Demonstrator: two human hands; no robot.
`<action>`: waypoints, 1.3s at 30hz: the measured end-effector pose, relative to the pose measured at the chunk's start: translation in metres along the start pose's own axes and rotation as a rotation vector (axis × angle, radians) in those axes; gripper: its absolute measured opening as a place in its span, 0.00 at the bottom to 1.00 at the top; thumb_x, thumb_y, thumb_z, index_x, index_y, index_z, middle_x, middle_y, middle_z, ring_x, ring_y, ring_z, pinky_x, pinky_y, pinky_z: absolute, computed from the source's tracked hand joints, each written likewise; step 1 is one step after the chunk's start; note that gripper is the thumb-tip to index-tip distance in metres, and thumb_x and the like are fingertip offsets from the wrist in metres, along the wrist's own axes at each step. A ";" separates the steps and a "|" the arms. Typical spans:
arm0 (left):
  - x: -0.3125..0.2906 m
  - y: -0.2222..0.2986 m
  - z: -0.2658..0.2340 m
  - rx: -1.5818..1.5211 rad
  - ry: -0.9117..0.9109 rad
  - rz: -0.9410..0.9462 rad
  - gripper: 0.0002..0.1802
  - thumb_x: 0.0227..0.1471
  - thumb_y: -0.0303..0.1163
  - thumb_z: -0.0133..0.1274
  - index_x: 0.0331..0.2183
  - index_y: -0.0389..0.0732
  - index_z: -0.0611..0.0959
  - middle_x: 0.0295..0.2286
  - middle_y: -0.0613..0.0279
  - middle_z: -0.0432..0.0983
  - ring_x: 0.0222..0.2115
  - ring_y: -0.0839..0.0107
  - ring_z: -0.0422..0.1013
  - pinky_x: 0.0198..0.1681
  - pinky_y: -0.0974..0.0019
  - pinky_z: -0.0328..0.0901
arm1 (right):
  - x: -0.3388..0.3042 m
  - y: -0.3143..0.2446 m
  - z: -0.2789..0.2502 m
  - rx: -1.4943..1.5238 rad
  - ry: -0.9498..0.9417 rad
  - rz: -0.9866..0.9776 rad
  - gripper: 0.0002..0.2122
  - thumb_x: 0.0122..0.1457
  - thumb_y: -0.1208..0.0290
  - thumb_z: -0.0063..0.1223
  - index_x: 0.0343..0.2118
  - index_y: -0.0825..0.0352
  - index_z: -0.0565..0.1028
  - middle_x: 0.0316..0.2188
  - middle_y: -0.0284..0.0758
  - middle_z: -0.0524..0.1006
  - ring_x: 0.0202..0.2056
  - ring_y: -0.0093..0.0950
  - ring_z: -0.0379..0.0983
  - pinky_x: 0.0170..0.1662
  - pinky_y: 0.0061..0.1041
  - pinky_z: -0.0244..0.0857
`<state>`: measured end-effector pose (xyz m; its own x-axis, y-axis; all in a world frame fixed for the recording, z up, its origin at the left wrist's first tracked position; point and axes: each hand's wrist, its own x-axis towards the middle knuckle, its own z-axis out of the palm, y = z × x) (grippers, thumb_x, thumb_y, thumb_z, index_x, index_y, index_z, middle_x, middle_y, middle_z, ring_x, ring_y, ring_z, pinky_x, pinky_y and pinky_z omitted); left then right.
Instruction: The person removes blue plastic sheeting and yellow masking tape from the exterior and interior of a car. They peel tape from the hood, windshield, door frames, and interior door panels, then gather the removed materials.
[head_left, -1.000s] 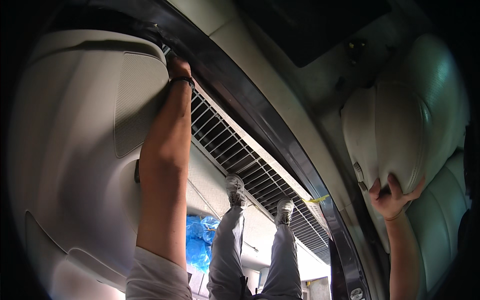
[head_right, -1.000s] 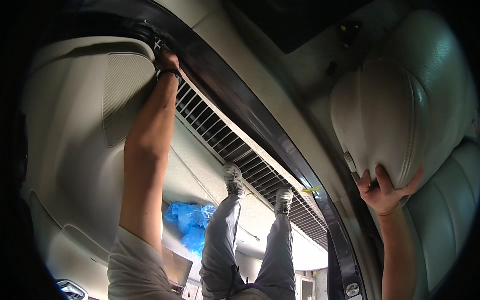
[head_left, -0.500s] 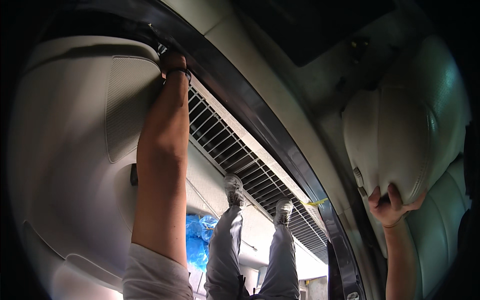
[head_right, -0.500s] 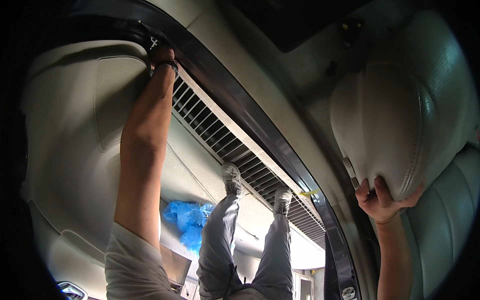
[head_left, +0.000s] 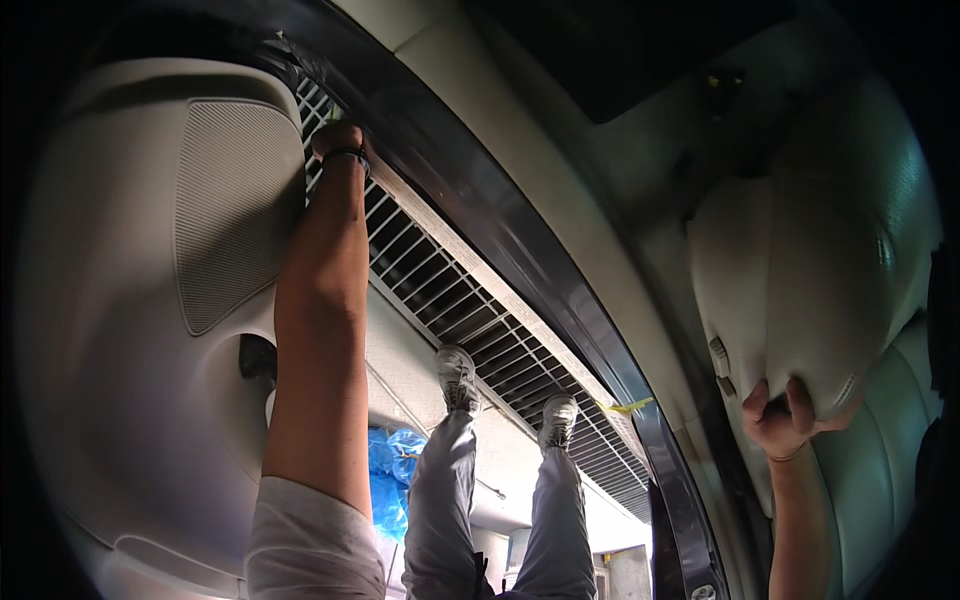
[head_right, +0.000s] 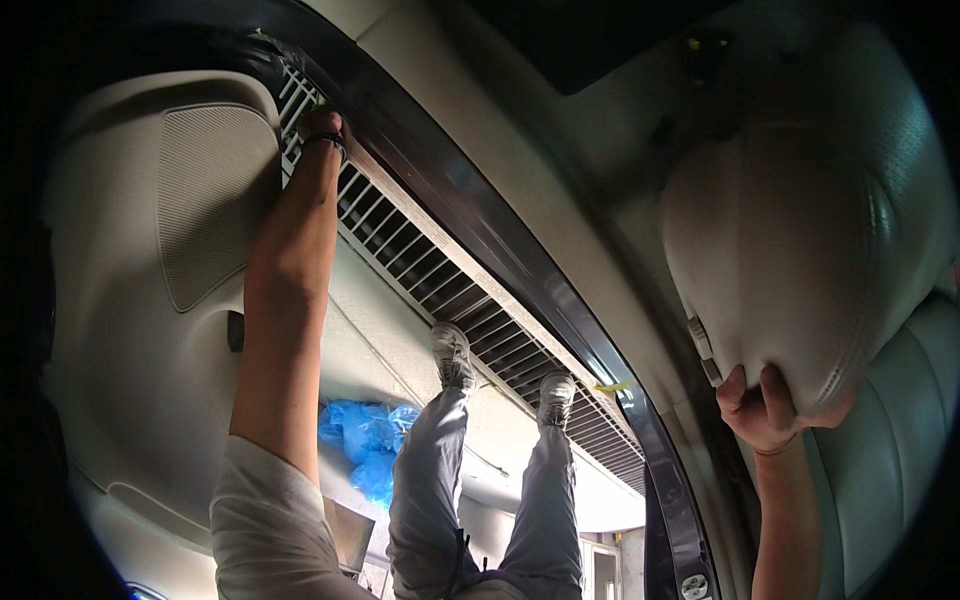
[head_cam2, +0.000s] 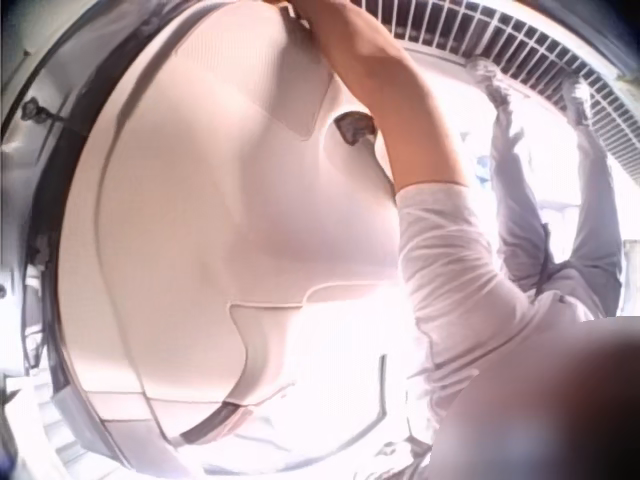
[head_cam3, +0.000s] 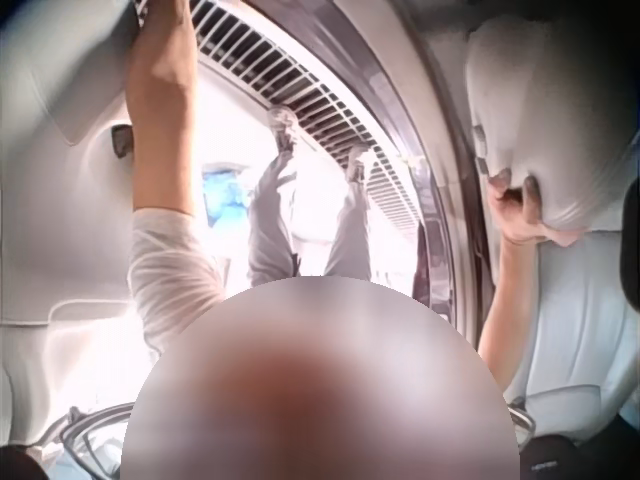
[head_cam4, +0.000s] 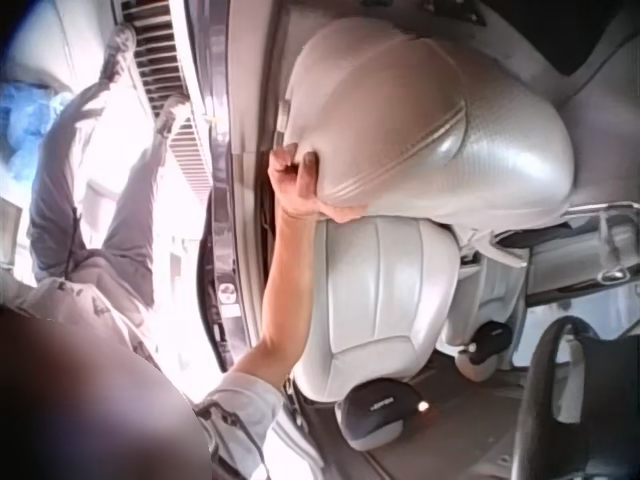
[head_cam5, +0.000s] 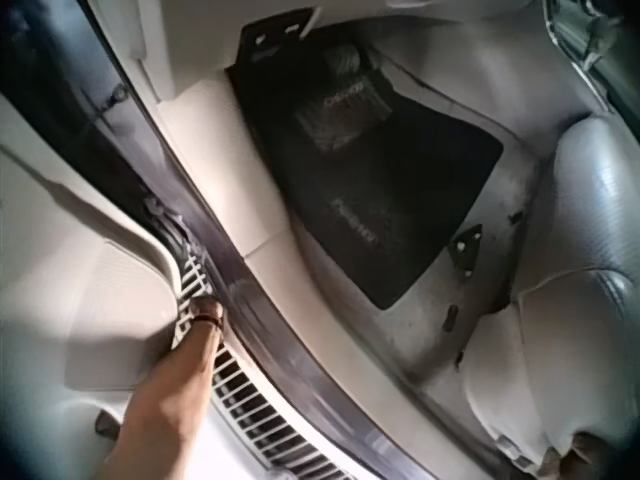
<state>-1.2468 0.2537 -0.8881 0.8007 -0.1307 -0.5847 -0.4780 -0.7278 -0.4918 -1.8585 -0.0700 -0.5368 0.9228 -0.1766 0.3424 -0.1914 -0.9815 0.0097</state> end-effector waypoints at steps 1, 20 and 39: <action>0.001 0.003 0.006 0.033 0.002 0.046 0.21 0.65 0.45 0.44 0.45 0.46 0.87 0.41 0.62 0.85 0.37 0.67 0.83 0.34 0.59 0.76 | -0.002 0.000 0.000 0.017 -0.008 0.002 0.18 0.56 0.63 0.60 0.47 0.56 0.68 0.61 0.53 0.51 0.61 0.57 0.54 0.53 0.57 0.64; -0.420 0.063 0.246 -0.543 -0.304 0.820 0.16 0.56 0.29 0.52 0.47 0.45 0.78 0.46 0.51 0.75 0.41 0.47 0.76 0.40 0.46 0.73 | -0.001 0.006 0.000 -0.014 0.021 -0.018 0.20 0.52 0.62 0.64 0.48 0.56 0.74 0.63 0.52 0.51 0.62 0.55 0.58 0.58 0.53 0.66; -0.635 0.178 0.117 -1.420 -0.217 0.820 0.25 0.59 0.51 0.58 0.30 0.35 0.81 0.20 0.47 0.79 0.24 0.47 0.78 0.28 0.49 0.72 | 0.036 -0.038 -0.016 -0.105 0.066 0.104 0.27 0.39 0.69 0.66 0.48 0.53 0.76 0.66 0.55 0.54 0.63 0.56 0.55 0.62 0.53 0.54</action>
<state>-1.8828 0.2860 -0.6795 0.3972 -0.7642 -0.5082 0.0680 -0.5277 0.8467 -1.8235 -0.0379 -0.5094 0.8728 -0.2681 0.4079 -0.3217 -0.9444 0.0676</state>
